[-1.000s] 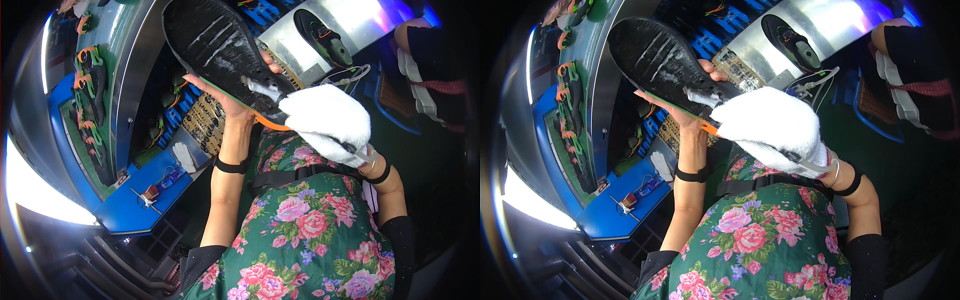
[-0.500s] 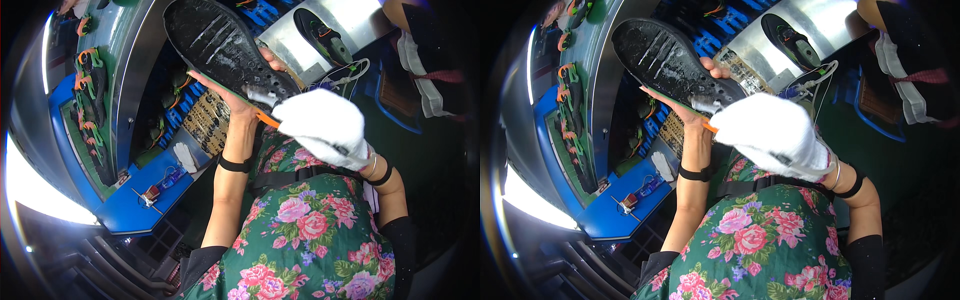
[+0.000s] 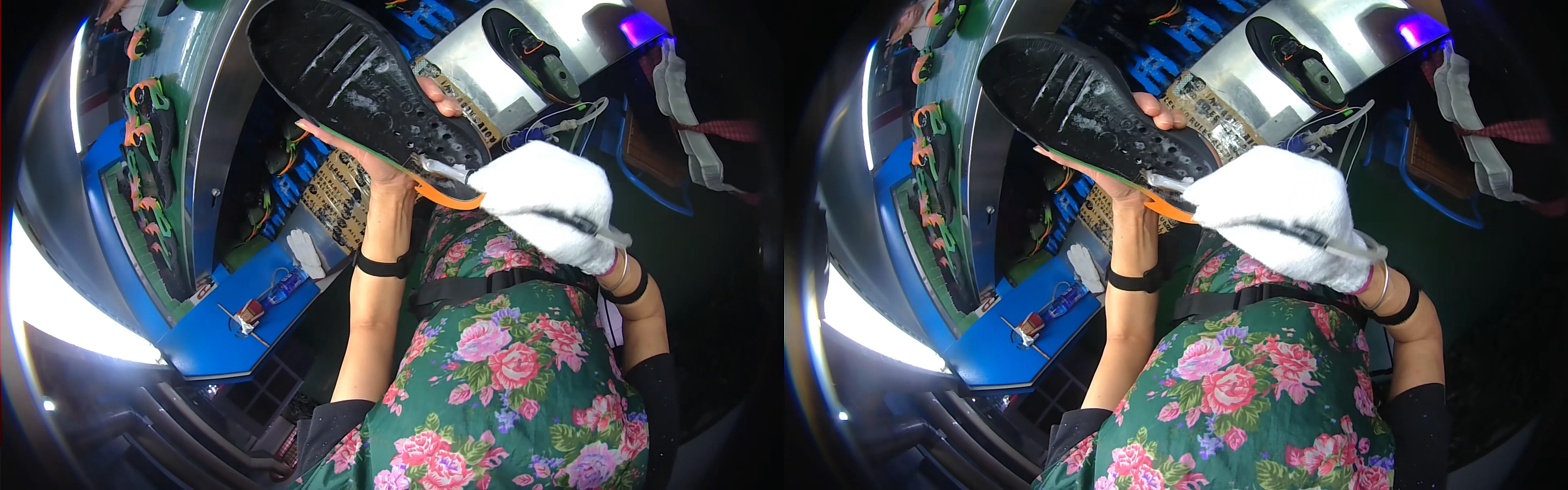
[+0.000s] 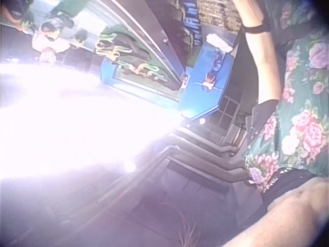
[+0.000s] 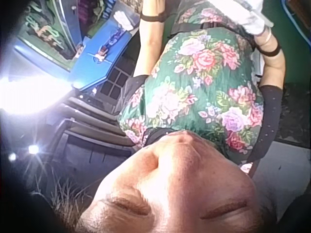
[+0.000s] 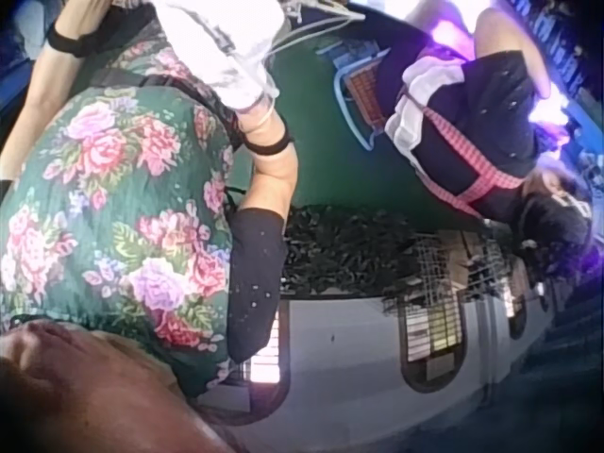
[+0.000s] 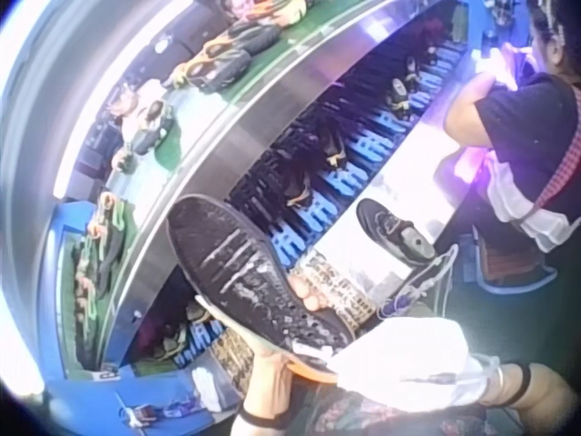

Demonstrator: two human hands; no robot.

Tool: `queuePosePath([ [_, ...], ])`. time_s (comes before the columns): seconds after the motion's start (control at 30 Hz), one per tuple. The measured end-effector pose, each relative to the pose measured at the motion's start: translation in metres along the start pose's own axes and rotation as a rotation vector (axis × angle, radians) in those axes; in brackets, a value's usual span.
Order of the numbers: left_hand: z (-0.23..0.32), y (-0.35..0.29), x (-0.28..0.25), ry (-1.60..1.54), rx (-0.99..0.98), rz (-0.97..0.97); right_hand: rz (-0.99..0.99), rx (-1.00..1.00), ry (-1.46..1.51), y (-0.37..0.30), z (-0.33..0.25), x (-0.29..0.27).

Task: Applying glue or primer to shoe soles on a manufacturing line using a small brush.

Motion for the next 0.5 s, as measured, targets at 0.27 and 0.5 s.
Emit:
queuePosePath([
  [0.27, 0.013, 0.009, 0.020, -0.065, 0.078, -0.048, -0.063, -0.057, -0.046, -0.001, -0.007, 0.003],
  [0.5, 0.017, 0.012, 0.022, -0.100, 0.117, -0.044, -0.051, -0.045, -0.053, -0.005, -0.008, 0.006],
])
Point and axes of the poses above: each hand's wrist, its own y-axis towards the middle knuckle, its own x-axis out of the palm, z = x × y, the point moved 10 cm from there along y, towards the middle knuckle, and after that the axes turned 13 degrees about x, right-handed, at the moved point
